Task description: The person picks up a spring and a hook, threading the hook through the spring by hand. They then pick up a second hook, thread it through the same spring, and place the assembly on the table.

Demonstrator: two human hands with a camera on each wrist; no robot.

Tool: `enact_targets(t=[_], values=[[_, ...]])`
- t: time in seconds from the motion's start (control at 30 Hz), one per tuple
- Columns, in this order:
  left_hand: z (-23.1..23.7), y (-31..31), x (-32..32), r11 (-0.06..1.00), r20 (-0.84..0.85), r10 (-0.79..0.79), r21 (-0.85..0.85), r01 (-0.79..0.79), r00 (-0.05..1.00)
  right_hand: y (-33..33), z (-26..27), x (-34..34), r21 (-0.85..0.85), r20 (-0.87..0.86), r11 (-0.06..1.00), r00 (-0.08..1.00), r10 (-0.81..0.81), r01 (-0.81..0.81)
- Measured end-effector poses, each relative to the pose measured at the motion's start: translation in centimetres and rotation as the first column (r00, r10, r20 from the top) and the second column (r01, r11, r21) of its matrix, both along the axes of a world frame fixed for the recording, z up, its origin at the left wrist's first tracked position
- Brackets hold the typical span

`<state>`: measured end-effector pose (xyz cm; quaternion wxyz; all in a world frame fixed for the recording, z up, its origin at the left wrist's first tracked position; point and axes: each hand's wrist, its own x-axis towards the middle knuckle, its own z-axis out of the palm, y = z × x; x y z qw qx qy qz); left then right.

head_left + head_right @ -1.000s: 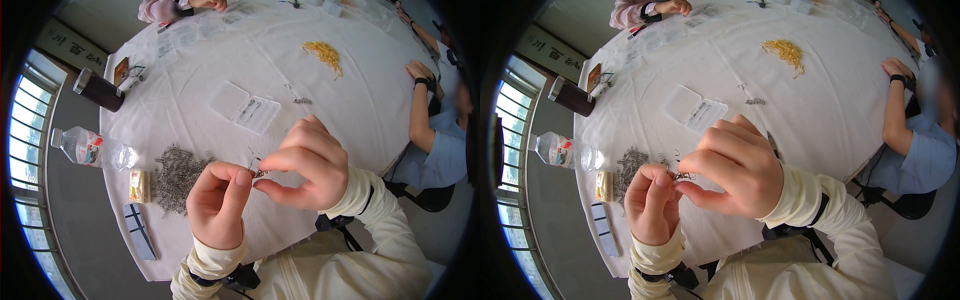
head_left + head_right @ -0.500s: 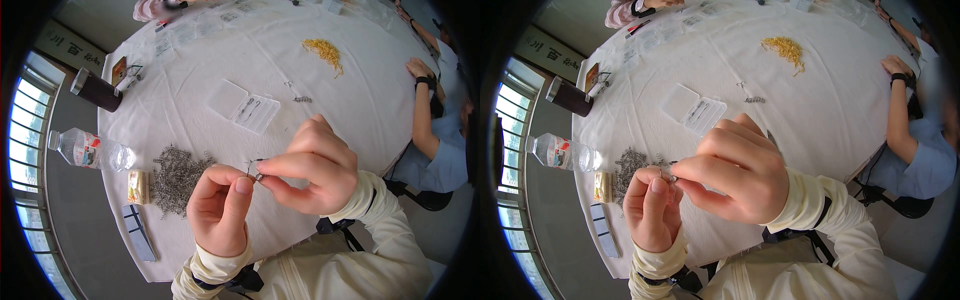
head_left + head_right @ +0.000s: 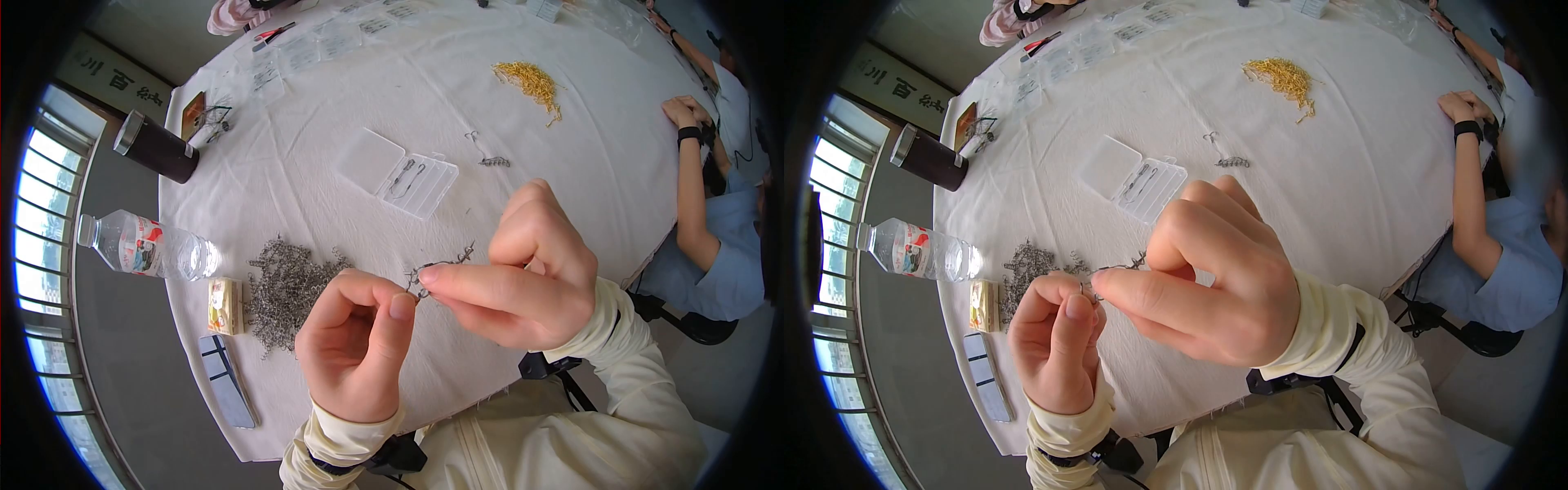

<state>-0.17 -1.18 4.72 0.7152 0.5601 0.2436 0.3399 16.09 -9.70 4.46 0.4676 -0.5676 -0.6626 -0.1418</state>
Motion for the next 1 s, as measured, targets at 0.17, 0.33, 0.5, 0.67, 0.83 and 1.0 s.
enact_targets(t=[0.17, 0.33, 0.5, 0.67, 0.83, 1.0], values=[[0.07, -0.07, 0.03, 0.977, -0.054, 0.060, 0.206, -0.047, 0.997, -0.03, -0.09, -0.02, -0.006, -0.005, 1.000, 1.000, 0.011, -0.011], [-0.58, 0.04, 0.28, 0.803, -0.059, 0.203, 0.582, -0.132, 0.977, -0.16, -0.08, 0.15, -0.021, -0.002, 1.000, 1.000, 0.018, -0.018], [-0.56, 0.15, 0.59, 0.703, -0.034, 0.264, 0.692, -0.167, 0.964, -0.25, -0.24, 0.22, -0.014, 0.043, 1.000, 0.999, 0.001, -0.001], [-0.21, 0.30, 0.65, 0.577, -0.037, 0.311, 0.802, -0.157, 0.950, -0.25, -0.38, 0.08, 0.050, 0.128, 0.999, 0.991, -0.028, 0.021], [0.23, 0.19, 0.60, 0.415, -0.040, 0.377, 0.900, -0.130, 0.925, -0.32, -0.35, -0.06, 0.084, 0.168, 0.995, 0.984, -0.063, 0.049], [0.02, 0.24, 0.51, 0.347, -0.032, 0.391, 0.931, -0.115, 0.920, -0.47, -0.33, -0.11, 0.081, 0.185, 0.993, 0.978, -0.094, 0.080]])
